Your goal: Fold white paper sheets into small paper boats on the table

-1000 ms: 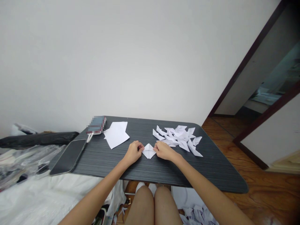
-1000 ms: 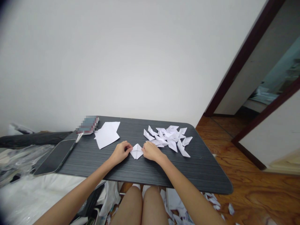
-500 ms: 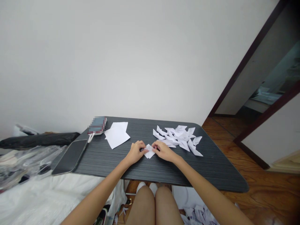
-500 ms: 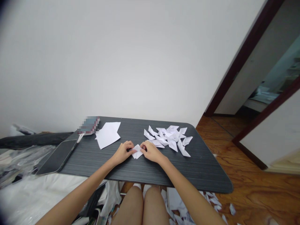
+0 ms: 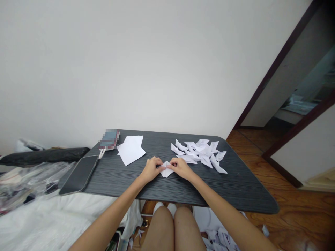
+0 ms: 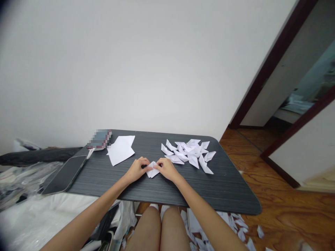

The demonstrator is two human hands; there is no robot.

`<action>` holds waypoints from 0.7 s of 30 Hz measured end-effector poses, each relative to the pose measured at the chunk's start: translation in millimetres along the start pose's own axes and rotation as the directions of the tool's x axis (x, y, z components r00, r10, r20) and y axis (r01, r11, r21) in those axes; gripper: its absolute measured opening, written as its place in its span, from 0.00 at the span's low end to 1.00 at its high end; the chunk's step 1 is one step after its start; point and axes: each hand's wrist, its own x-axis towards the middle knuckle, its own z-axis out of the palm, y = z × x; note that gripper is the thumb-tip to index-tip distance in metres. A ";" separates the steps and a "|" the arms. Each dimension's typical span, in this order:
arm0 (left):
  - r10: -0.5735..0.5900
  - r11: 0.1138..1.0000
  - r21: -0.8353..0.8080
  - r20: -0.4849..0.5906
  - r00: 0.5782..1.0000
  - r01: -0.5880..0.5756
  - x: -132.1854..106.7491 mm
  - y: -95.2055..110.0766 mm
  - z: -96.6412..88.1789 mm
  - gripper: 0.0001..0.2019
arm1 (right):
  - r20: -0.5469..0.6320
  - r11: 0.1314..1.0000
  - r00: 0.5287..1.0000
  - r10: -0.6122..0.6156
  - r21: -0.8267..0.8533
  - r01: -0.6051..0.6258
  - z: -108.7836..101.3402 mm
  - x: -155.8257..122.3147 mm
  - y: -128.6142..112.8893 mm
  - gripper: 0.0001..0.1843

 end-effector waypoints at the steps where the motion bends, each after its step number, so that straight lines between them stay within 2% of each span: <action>1: 0.005 1.000 -0.005 0.002 1.000 -0.005 0.0 -0.5 -0.1 0.11 | 0.007 1.000 1.000 0.012 -0.002 -0.012 0.0 0.9 0.2 0.07; 4: 0.008 0.999 -0.044 -0.029 1.000 -0.009 -1.3 -3.6 -0.4 0.11 | 0.015 0.997 0.997 0.071 0.016 -0.071 -0.6 2.4 -1.2 0.05; 9: -0.080 0.988 -0.137 -0.101 0.992 0.066 -4.3 -7.3 -0.6 0.10 | -0.014 0.989 0.991 0.136 0.065 -0.135 -4.1 1.4 -7.0 0.05; 14: -0.035 0.998 -0.051 -0.150 0.988 0.027 -4.4 -4.9 3.2 0.10 | -0.028 0.984 0.983 0.180 -0.008 -0.180 -5.1 0.9 -7.4 0.01; 16: -0.038 0.999 -0.006 -0.174 0.984 0.038 -4.2 -3.5 6.2 0.09 | -0.040 0.981 0.981 0.191 -0.004 -0.192 -3.7 1.6 -5.2 0.04; 21: -0.039 0.997 0.047 -0.252 0.967 0.053 -3.4 -2.0 12.0 0.11 | -0.033 0.990 0.993 0.112 -0.087 -0.114 0.8 0.4 -1.6 0.03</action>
